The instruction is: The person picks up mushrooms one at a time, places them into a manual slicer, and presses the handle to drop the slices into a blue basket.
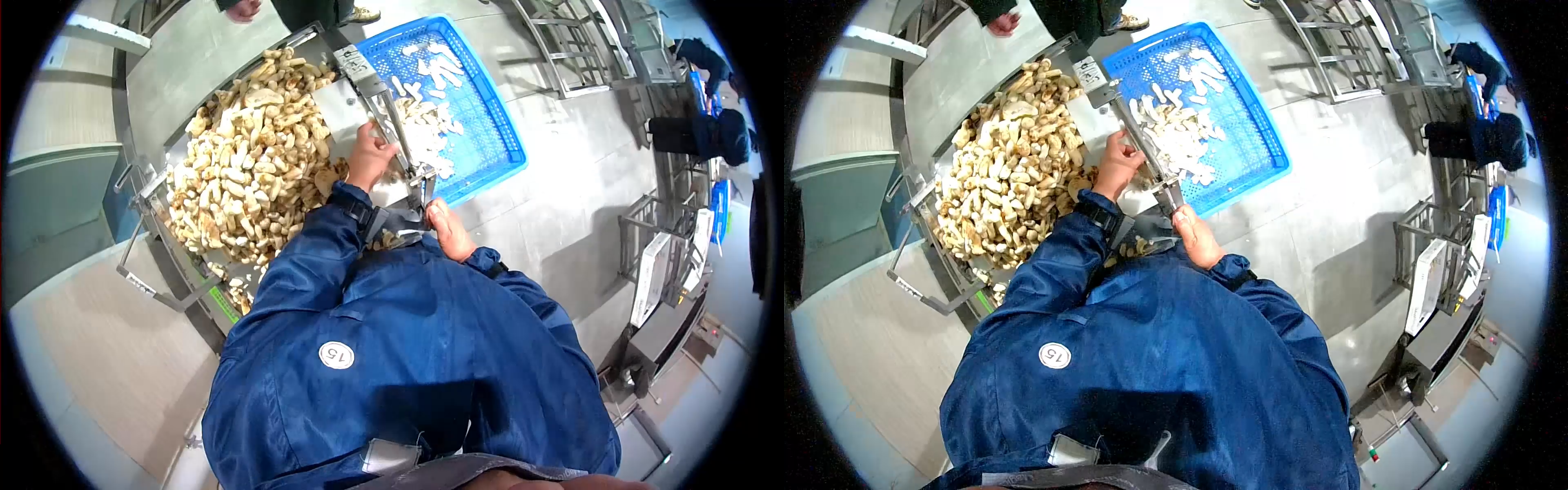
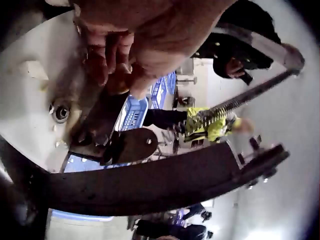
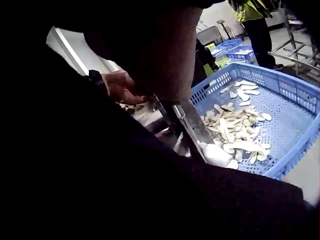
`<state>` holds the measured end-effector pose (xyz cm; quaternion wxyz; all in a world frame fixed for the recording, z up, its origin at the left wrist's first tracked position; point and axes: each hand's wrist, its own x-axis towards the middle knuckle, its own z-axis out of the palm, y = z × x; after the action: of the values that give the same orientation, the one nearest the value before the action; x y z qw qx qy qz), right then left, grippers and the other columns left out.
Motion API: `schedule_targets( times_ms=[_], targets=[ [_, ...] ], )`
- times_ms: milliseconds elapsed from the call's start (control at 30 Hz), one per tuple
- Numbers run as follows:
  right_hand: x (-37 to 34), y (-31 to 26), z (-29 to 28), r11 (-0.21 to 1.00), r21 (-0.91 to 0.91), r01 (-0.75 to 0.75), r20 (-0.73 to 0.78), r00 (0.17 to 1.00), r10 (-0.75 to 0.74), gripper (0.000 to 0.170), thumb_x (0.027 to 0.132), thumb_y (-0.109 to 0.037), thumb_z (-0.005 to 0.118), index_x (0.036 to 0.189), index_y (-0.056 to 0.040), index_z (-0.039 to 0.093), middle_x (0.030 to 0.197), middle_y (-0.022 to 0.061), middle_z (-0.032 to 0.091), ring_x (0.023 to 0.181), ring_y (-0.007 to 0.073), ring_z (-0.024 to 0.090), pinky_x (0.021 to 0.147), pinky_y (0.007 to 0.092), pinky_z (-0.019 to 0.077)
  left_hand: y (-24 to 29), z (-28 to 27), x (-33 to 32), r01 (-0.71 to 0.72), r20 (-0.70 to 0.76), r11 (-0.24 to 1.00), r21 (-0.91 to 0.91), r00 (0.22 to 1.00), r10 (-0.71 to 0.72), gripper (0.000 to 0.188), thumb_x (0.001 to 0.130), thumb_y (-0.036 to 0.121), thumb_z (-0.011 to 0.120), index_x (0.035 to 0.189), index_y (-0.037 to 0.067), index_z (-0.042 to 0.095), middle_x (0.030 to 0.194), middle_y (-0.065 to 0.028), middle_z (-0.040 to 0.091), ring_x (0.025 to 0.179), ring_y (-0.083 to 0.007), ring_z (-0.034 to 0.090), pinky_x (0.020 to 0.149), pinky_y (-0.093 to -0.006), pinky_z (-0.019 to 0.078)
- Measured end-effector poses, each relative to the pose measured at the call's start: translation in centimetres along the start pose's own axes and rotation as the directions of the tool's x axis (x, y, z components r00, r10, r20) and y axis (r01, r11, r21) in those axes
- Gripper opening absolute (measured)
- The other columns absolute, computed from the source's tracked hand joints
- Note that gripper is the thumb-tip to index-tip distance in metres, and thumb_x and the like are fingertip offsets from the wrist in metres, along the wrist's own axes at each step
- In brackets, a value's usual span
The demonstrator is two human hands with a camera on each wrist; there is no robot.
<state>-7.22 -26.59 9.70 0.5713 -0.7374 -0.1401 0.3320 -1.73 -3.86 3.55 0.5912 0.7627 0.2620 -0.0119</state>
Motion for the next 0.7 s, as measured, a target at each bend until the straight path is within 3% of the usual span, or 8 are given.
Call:
schedule_targets(
  times_ms=[33, 133, 200, 400, 467, 567, 667, 700],
  targets=[
    [0.0, 0.0, 0.0, 1.000, 0.006, -0.001, 0.001, 1.000, 0.001, 0.029, 0.103, -0.028, 0.034, 0.089, -0.0052, 0.044, 0.078, 0.0040, 0.041, 0.074, 0.0155, 0.040, 0.074, 0.0308, 0.0385, -0.5, 0.0, 0.3, -0.038, -0.020, 0.997, -0.069, 0.999, 0.037, 0.061, 0.081, 0.021, 0.072, 0.132, 0.001, 0.045, 0.085, -0.0062, 0.060, 0.073, -0.0168, 0.059, 0.065, -0.0301, 0.0500],
    [-0.2, -0.3, 0.0, 1.000, 0.002, -0.007, -0.008, 1.000, 0.007, 0.029, 0.103, -0.028, 0.034, 0.088, -0.0052, 0.043, 0.079, 0.0041, 0.041, 0.075, 0.0162, 0.040, 0.074, 0.0308, 0.0385, 1.7, -3.0, -0.2, 0.300, 0.146, 0.913, -0.277, 0.952, -0.268, 0.049, 0.085, 0.014, 0.067, 0.130, 0.004, 0.050, 0.086, -0.0026, 0.057, 0.072, -0.0123, 0.057, 0.064, -0.0257, 0.0504],
    [-0.2, -0.6, 0.1, 1.000, 0.018, 0.001, -0.005, 1.000, -0.001, 0.029, 0.103, -0.028, 0.034, 0.088, -0.0051, 0.043, 0.079, 0.0040, 0.040, 0.075, 0.0163, 0.040, 0.075, 0.0306, 0.0386, 1.9, -4.6, -0.8, 0.260, 0.175, 0.842, -0.473, 0.964, -0.200, 0.035, 0.091, 0.002, 0.053, 0.126, 0.004, 0.055, 0.090, -0.0028, 0.055, 0.077, -0.0107, 0.057, 0.068, -0.0241, 0.0544],
    [0.0, 0.3, 0.2, 0.997, 0.076, 0.015, -0.001, 1.000, -0.015, 0.032, 0.103, -0.029, 0.034, 0.087, -0.0048, 0.046, 0.077, 0.0037, 0.040, 0.073, 0.0150, 0.040, 0.072, 0.0294, 0.0382, 4.0, -6.4, -1.4, 0.335, 0.399, 0.689, -0.643, 0.914, -0.072, 0.033, 0.093, 0.001, 0.050, 0.126, 0.001, 0.055, 0.100, -0.0072, 0.061, 0.098, -0.0212, 0.063, 0.082, -0.0323, 0.0526],
    [0.0, 0.3, 0.1, 0.997, 0.075, 0.011, -0.006, 1.000, -0.010, 0.032, 0.103, -0.029, 0.034, 0.087, -0.0048, 0.046, 0.077, 0.0038, 0.040, 0.073, 0.0153, 0.040, 0.072, 0.0293, 0.0381, 4.8, -5.9, -1.2, 0.302, 0.413, 0.698, -0.649, 0.911, -0.010, 0.034, 0.093, 0.004, 0.052, 0.127, 0.002, 0.054, 0.099, -0.0045, 0.061, 0.097, -0.0186, 0.062, 0.083, -0.0311, 0.0522],
    [0.0, 0.2, 0.2, 0.996, 0.070, 0.056, -0.022, 0.998, -0.054, 0.032, 0.103, -0.029, 0.033, 0.087, -0.0046, 0.046, 0.076, 0.0056, 0.041, 0.072, 0.0175, 0.041, 0.072, 0.0306, 0.0385, 7.0, -4.4, -0.9, 0.282, 0.377, 0.777, -0.562, 0.924, -0.063, 0.031, 0.093, 0.006, 0.052, 0.124, 0.002, 0.056, 0.100, -0.0063, 0.061, 0.096, -0.0164, 0.061, 0.083, -0.0297, 0.0515],
    [-0.4, 0.6, 0.0, 0.996, -0.049, 0.077, -0.056, 0.995, -0.080, 0.032, 0.102, -0.028, 0.033, 0.086, -0.0040, 0.046, 0.076, 0.0077, 0.042, 0.072, 0.0195, 0.043, 0.072, 0.0319, 0.0388, 6.4, -2.1, 1.0, 0.098, 0.477, 0.929, -0.358, 0.874, 0.091, 0.032, 0.097, 0.014, 0.052, 0.127, 0.002, 0.053, 0.104, -0.0060, 0.062, 0.094, -0.0138, 0.061, 0.082, -0.0293, 0.0518],
    [-0.2, 0.8, 0.2, 0.990, -0.107, 0.096, -0.043, 0.994, -0.101, 0.032, 0.102, -0.028, 0.032, 0.086, -0.0038, 0.047, 0.077, 0.0084, 0.043, 0.073, 0.0202, 0.043, 0.072, 0.0323, 0.0389, 6.0, -1.0, 1.4, -0.038, 0.481, 0.919, -0.392, 0.843, 0.240, 0.033, 0.098, 0.016, 0.051, 0.128, 0.002, 0.053, 0.106, -0.0070, 0.063, 0.091, -0.0134, 0.061, 0.081, -0.0286, 0.0513]
  ],
)
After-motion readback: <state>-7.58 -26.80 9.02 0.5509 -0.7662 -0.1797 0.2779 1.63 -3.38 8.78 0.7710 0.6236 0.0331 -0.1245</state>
